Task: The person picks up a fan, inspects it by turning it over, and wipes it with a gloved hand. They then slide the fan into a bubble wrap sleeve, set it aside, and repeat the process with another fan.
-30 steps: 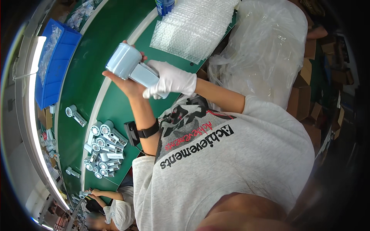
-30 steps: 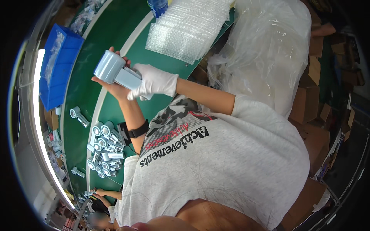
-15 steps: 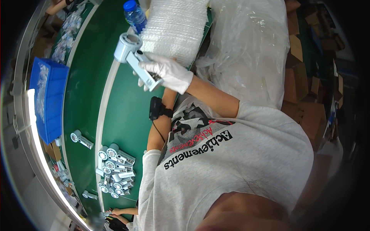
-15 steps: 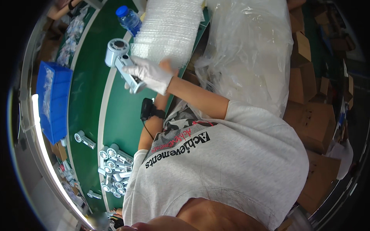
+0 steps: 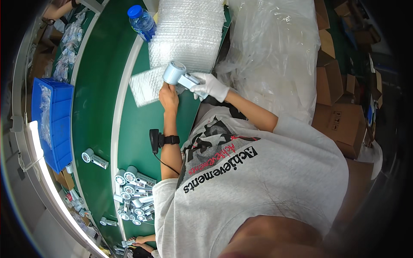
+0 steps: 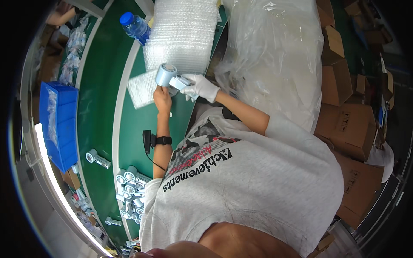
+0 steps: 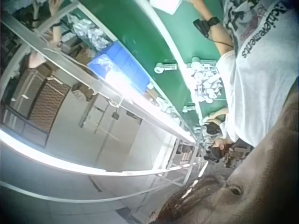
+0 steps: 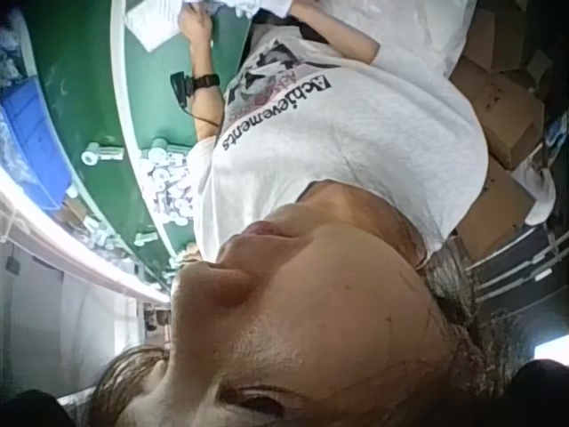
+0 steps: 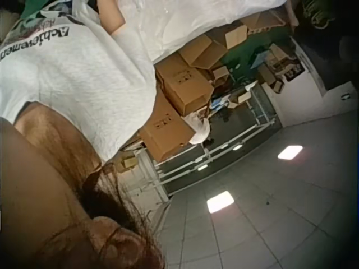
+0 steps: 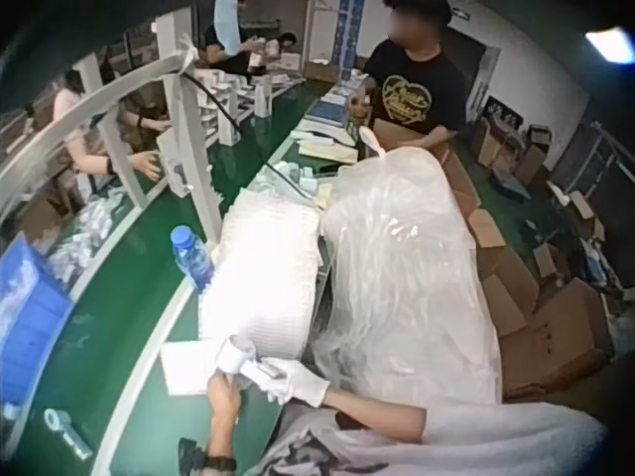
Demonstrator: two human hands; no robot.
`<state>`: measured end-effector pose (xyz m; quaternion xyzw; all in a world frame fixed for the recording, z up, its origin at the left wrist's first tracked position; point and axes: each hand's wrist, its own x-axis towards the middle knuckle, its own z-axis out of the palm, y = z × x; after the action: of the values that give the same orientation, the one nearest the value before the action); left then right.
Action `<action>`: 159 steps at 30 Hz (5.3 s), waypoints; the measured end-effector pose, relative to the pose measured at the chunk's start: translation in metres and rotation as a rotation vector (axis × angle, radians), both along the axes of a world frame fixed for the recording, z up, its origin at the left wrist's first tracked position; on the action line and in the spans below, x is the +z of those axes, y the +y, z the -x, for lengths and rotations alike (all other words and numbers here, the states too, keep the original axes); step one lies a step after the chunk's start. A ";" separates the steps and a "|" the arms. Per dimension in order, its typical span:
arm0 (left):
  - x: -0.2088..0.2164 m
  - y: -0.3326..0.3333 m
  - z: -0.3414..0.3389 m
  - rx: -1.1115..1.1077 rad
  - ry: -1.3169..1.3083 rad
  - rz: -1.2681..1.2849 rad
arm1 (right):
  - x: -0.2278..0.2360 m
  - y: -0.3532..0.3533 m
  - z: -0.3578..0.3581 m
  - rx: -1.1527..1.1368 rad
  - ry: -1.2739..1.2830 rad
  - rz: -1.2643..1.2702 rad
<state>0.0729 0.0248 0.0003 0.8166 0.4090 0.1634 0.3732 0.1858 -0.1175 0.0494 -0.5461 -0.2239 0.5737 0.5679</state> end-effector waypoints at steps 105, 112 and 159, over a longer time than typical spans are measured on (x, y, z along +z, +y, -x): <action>0.084 -0.045 -0.015 0.330 -0.155 -0.187 | 0.052 0.125 -0.205 0.360 -0.901 0.190; 0.036 -0.045 -0.033 0.404 0.049 -0.271 | 0.106 0.106 -0.166 -0.514 -1.629 0.223; 0.178 -0.092 0.100 0.532 -0.493 0.415 | 0.146 0.120 0.080 0.486 -0.058 -0.450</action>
<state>-0.0273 -0.0676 0.1783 0.5265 0.5281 0.3590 0.5613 0.1059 0.0027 0.1950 -0.3535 -0.4851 0.6127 0.5141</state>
